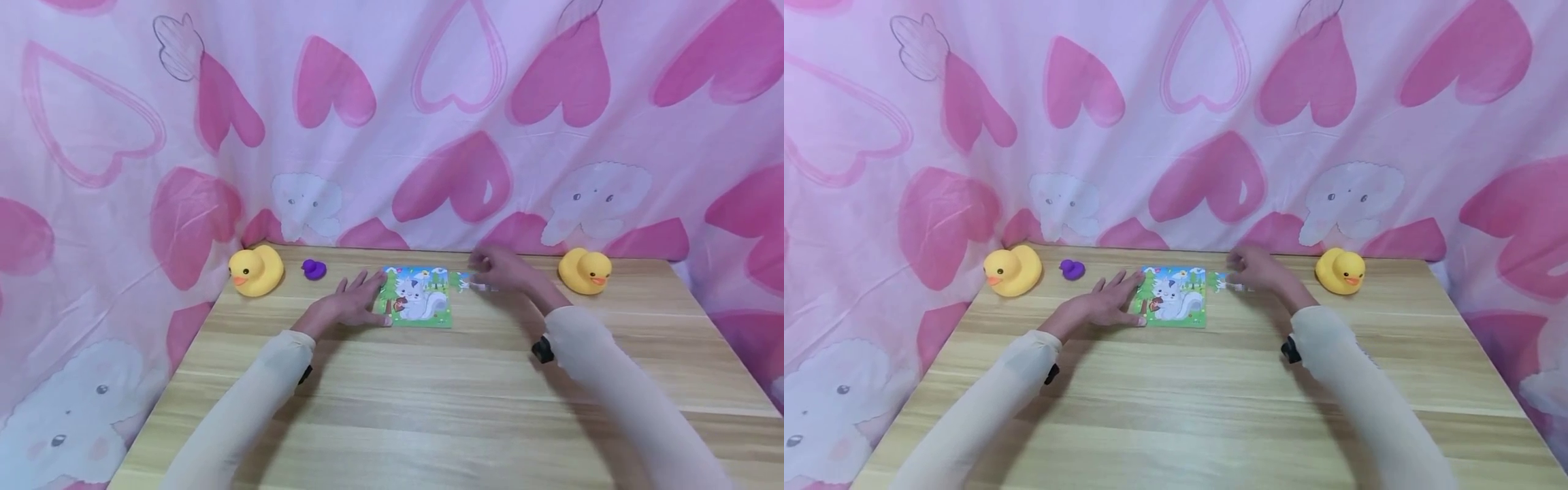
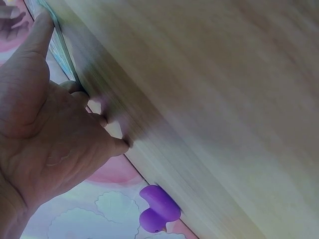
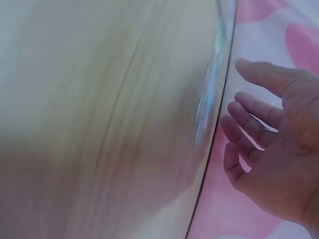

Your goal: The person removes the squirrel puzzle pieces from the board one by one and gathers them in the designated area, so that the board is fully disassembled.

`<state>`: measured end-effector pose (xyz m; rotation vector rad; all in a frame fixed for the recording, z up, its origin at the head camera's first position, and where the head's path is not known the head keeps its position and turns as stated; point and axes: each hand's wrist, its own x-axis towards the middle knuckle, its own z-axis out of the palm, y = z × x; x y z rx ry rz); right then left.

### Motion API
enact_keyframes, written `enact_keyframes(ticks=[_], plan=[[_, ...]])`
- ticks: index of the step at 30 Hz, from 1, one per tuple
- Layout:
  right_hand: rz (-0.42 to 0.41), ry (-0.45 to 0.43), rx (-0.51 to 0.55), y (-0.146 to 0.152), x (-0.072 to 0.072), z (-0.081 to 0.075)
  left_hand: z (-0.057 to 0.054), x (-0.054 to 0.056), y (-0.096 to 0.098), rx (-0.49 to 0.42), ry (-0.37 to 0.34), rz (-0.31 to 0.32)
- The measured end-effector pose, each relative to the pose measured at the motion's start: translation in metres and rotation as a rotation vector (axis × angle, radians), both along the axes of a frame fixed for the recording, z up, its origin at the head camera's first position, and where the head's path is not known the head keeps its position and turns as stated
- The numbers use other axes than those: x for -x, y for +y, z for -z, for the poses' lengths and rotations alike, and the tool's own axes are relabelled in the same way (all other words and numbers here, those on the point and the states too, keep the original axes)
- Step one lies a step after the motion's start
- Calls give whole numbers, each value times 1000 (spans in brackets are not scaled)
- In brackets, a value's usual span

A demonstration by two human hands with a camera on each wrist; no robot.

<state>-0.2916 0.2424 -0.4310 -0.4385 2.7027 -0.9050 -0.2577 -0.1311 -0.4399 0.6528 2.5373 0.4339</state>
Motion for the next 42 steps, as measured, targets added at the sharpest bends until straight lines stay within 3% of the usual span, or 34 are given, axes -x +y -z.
enact_keyframes(ticks=[7, 14, 20, 33, 37, 42], plan=[[-57, -3, 41, -57, 1, 2, -1, -1, -2, 6, 5, 5], [-65, 70, -182, -84, -2, -1, 1, 1, 0, -10, -4, -3], [-37, 49, -225, -89, -1, -1, 2, 2, 0, -3, -10, -5], [-61, -8, -88, -84, 5, 2, -2, 2, 0, -11, -12, -12], [-86, 11, -79, -83, 6, 5, -3, 1, 0, -3, -17, -11], [-54, 33, -69, -82, 5, 7, -4, 1, 1, 2, -21, -7]])
